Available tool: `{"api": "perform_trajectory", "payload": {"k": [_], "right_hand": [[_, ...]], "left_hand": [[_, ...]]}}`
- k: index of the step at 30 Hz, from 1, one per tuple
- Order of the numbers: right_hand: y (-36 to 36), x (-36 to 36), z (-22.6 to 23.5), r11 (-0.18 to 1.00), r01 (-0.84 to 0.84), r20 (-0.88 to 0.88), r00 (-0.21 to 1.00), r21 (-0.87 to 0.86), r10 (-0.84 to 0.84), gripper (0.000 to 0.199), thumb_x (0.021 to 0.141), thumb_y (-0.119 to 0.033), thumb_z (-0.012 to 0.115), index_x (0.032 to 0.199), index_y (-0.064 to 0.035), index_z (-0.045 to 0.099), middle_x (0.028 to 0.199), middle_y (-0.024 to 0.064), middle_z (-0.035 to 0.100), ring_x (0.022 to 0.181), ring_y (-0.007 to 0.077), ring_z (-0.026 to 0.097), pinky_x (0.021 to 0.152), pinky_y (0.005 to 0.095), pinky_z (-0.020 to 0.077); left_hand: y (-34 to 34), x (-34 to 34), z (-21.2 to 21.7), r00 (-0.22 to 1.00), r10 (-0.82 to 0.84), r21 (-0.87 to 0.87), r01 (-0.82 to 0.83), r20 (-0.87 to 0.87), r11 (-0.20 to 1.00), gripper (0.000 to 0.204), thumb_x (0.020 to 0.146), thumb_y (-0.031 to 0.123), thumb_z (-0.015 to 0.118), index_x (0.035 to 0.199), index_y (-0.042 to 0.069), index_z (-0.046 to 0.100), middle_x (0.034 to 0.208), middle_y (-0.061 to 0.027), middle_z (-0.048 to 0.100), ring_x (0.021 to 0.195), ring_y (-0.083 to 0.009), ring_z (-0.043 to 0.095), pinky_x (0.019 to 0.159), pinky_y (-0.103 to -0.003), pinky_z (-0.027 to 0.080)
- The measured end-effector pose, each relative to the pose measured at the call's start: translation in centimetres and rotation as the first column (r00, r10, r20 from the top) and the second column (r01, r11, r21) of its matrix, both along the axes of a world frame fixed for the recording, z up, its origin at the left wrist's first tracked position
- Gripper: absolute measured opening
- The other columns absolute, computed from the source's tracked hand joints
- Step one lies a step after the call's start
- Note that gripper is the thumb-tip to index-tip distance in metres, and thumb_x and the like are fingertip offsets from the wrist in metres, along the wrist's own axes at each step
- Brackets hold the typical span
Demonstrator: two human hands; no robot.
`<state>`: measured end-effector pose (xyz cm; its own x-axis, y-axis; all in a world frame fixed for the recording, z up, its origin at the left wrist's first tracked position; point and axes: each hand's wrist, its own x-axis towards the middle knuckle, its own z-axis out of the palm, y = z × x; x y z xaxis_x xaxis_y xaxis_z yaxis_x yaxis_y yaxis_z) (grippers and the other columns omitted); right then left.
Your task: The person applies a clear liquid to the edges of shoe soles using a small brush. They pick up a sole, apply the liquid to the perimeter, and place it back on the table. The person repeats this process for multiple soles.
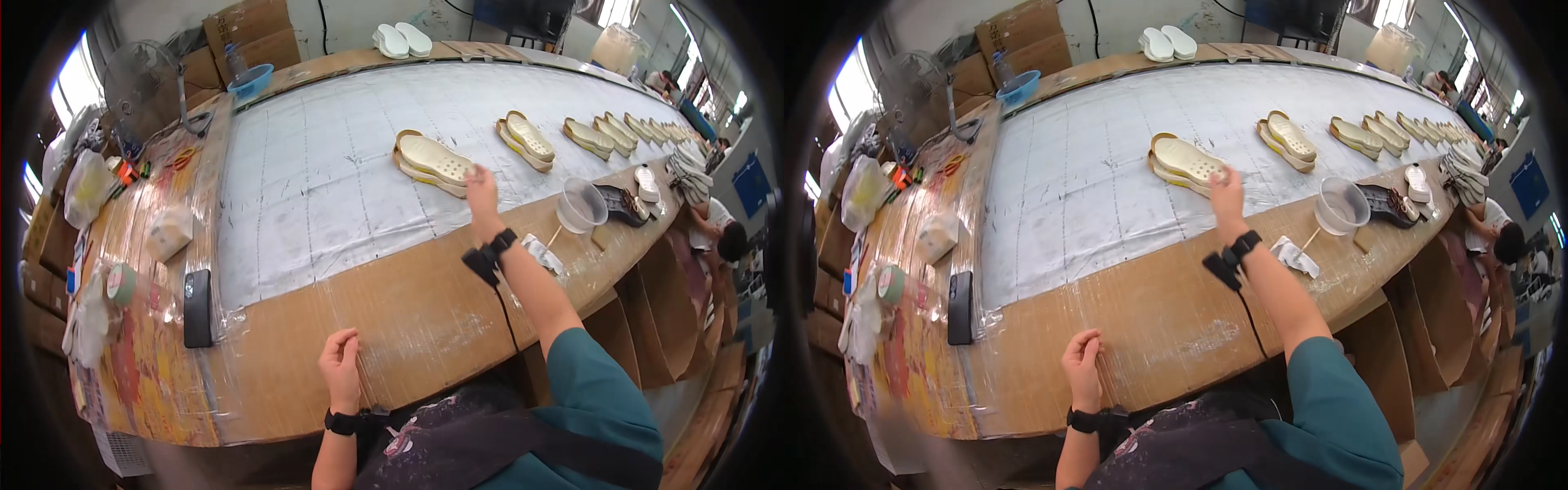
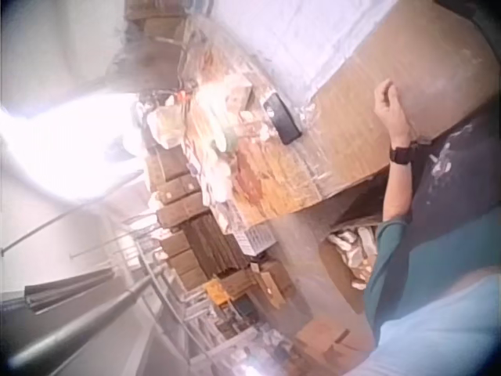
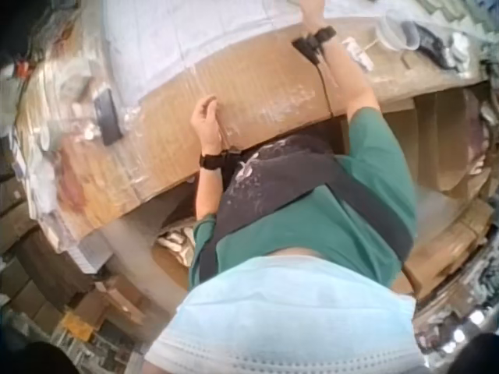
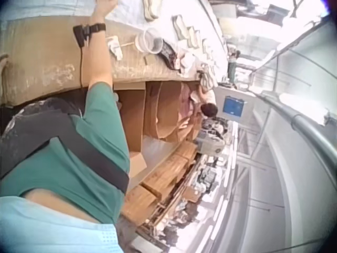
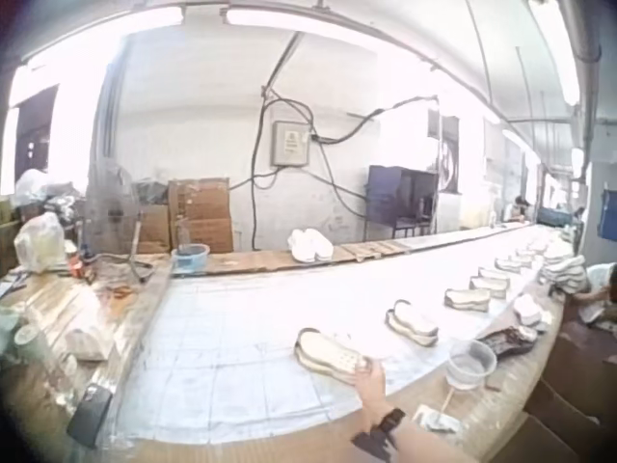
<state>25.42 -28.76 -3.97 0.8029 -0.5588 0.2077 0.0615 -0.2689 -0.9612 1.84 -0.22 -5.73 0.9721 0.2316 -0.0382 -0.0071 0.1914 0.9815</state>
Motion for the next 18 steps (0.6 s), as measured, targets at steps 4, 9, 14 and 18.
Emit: {"api": "perform_trajectory", "payload": {"k": [4, 9, 14, 18], "right_hand": [[-5.1, 5.7, -6.5, 0.979, 0.192, -0.122, 0.976, 0.073, -0.182, 0.050, 0.075, -0.022, 0.061, 0.116, -0.0006, 0.044, 0.108, 0.0192, 0.054, 0.098, 0.0250, 0.053, 0.078, 0.0321, 0.0434], [-2.9, 6.9, -6.1, 0.898, -0.279, -0.155, 0.926, 0.340, 0.346, 0.053, 0.074, -0.021, 0.058, 0.119, -0.0013, 0.040, 0.104, 0.0140, 0.054, 0.092, 0.0245, 0.054, 0.075, 0.0343, 0.0453], [4.0, -0.9, -0.8, 0.483, -0.273, -0.159, 0.717, 0.832, 0.679, 0.043, 0.080, -0.016, 0.050, 0.120, -0.0063, 0.035, 0.108, 0.0097, 0.047, 0.089, 0.0263, 0.053, 0.065, 0.0416, 0.0481], [8.0, -11.2, 4.4, 0.356, -0.459, 0.004, 0.617, 0.814, 0.787, 0.045, 0.080, -0.013, 0.054, 0.121, -0.0095, 0.035, 0.112, 0.0066, 0.045, 0.097, 0.0221, 0.051, 0.074, 0.0390, 0.0502]], "left_hand": [[0.2, -0.4, -0.1, 1.000, 0.026, -0.056, -0.027, -0.011, 0.998, 0.010, 0.082, -0.001, 0.052, 0.089, -0.002, 0.058, 0.084, -0.0042, 0.057, 0.072, -0.0093, 0.053, 0.067, -0.020, 0.043], [0.4, -0.6, 0.2, 1.000, 0.025, -0.084, -0.026, -0.008, 0.996, 0.011, 0.082, 0.000, 0.051, 0.090, -0.002, 0.057, 0.084, -0.0045, 0.057, 0.072, -0.0103, 0.053, 0.068, -0.022, 0.043], [0.0, -0.1, 1.3, 0.993, -0.076, 0.014, 0.078, -0.095, 0.997, 0.021, 0.082, 0.001, 0.052, 0.102, -0.003, 0.054, 0.095, -0.0071, 0.056, 0.085, -0.0135, 0.053, 0.077, -0.024, 0.042], [-3.7, 1.1, 5.5, 0.996, -0.016, -0.141, 0.029, 0.093, 0.990, 0.049, 0.080, 0.008, 0.058, 0.123, 0.000, 0.037, 0.116, -0.0089, 0.048, 0.110, -0.0179, 0.043, 0.094, -0.030, 0.033]]}}
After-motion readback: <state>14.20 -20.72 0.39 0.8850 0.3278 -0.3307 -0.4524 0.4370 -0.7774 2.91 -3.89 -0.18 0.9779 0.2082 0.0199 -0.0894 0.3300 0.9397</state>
